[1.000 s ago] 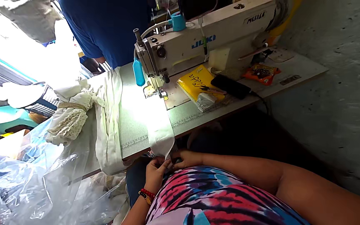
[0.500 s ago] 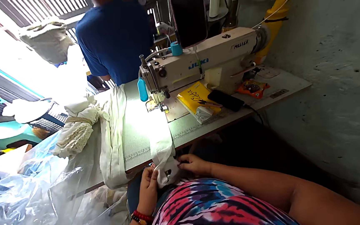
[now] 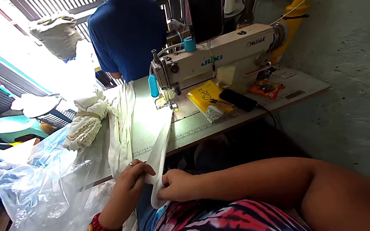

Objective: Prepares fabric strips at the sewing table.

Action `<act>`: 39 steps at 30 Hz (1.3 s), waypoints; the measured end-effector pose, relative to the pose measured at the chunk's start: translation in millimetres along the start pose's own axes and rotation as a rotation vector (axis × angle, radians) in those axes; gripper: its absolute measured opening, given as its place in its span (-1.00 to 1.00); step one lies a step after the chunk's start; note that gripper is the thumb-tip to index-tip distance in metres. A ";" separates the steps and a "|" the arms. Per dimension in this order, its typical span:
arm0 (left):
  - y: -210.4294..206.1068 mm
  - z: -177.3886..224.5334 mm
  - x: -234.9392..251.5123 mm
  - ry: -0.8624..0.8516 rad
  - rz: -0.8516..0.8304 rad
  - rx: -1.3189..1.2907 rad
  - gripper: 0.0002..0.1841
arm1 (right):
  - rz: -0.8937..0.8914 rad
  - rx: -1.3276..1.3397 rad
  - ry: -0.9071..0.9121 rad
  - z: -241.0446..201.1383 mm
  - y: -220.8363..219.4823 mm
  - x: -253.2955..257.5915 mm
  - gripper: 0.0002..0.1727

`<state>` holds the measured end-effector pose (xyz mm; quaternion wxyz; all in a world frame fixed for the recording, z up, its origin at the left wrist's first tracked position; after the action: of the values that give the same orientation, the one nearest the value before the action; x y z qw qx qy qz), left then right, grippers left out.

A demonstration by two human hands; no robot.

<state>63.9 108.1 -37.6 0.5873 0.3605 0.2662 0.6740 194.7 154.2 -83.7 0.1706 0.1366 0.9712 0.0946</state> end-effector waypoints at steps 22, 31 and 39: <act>-32.1 -50.3 -27.7 0.369 0.070 -0.616 -0.82 | -0.374 -0.527 0.184 -0.1 -13.6 14.9 -0.52; -14.8 -26.2 -29.5 -0.096 0.357 0.069 -0.60 | 0.386 -0.664 0.688 -20.5 66.5 5.6 -0.77; -8.0 -13.9 -22.7 -0.263 0.403 0.254 -0.64 | 0.361 -0.972 0.889 -41.5 48.1 30.9 -0.76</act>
<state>58.7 88.0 -56.1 0.4207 0.5614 0.1929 0.6860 163.1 203.2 -43.7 -0.2213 0.1526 0.7582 0.5941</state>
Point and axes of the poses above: each hand's wrist, its own x-axis towards the middle knuckle, its own y-axis out of the back of the hand, z = x × y, the point moved 6 cm from there along x, towards the middle knuckle, and after that the axes turned 3 degrees about y, right-handed, at the moved point
